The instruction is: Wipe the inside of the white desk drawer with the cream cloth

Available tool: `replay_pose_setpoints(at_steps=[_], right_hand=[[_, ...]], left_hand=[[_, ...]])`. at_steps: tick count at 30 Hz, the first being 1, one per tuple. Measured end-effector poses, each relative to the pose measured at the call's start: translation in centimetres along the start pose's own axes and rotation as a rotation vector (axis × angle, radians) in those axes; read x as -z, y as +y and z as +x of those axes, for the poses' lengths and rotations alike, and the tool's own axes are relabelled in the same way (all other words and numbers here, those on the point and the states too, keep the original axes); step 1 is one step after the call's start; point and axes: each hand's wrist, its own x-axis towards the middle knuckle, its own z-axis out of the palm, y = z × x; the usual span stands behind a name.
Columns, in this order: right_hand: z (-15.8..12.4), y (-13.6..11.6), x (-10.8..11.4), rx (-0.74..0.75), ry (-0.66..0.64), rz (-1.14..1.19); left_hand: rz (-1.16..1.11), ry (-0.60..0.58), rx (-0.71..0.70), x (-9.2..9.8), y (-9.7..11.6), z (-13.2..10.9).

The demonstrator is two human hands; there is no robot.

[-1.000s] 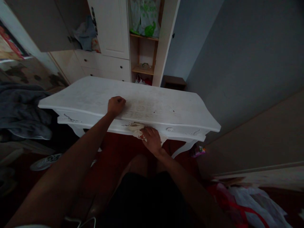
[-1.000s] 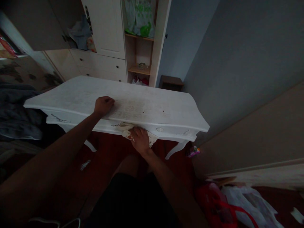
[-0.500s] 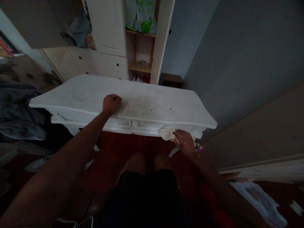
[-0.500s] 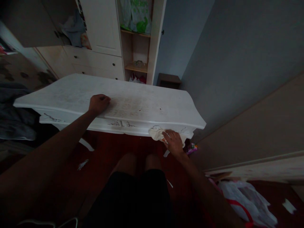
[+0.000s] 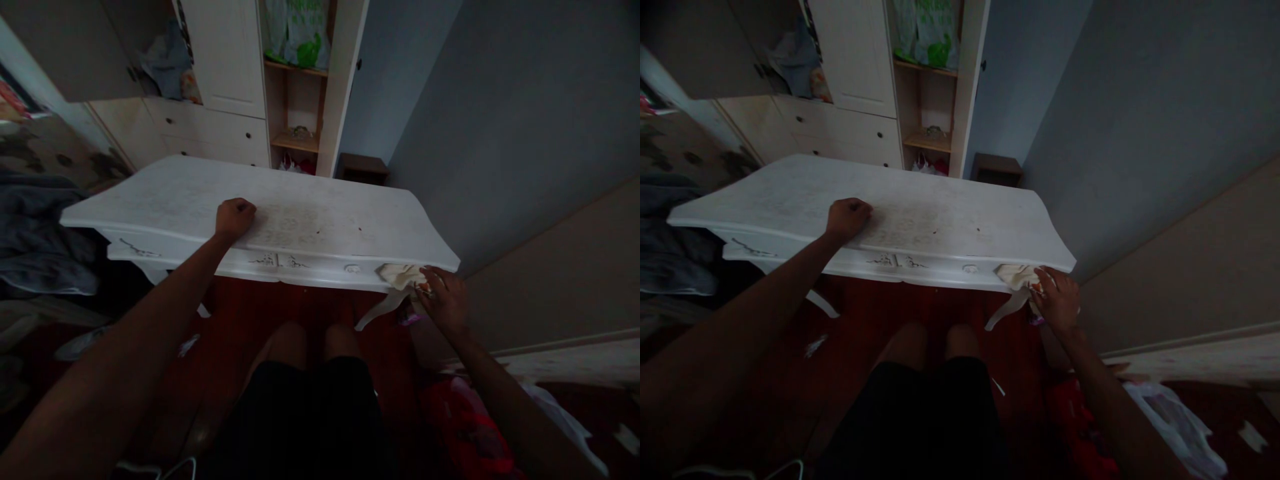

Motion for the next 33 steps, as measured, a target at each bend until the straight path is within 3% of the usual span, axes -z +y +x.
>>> replay_pose_setpoints(at_steps=[4,8,13,17,20,26,29,33], right_hand=[[0.6,-0.4,1.4,0.007,0.059,0.033],[3.4,-1.6,3.5,0.002,0.167,0.089],[10.8,-3.4,5.7,-0.064,0.445,0.173],[17.4,-5.3,4.5,-0.181,0.688,0.288],[20.4,-7.7,1.4,-0.211,0.629,0.368],[20.3,-13.0,-5.8,-0.089,0.16,0.477],[19.8,-14.1,-7.2,-0.074,-0.019,0.448],[20.0,-13.5,-7.1,-0.007,-0.103,0.502]], left_hand=[[0.013,-0.007,0.012,0.0,0.2,0.1],[0.013,-0.018,0.021,0.0,0.0,0.2],[0.0,-0.014,0.029,-0.2,-0.3,0.3],[0.019,-0.012,0.027,-0.1,-0.2,0.3],[0.032,-0.013,0.021,-0.1,-0.1,0.2],[0.047,-0.025,0.003,-0.1,-0.5,0.3],[0.046,-0.031,-0.004,-0.1,-0.6,0.4],[0.056,-0.024,-0.002,0.0,-0.5,0.4]])
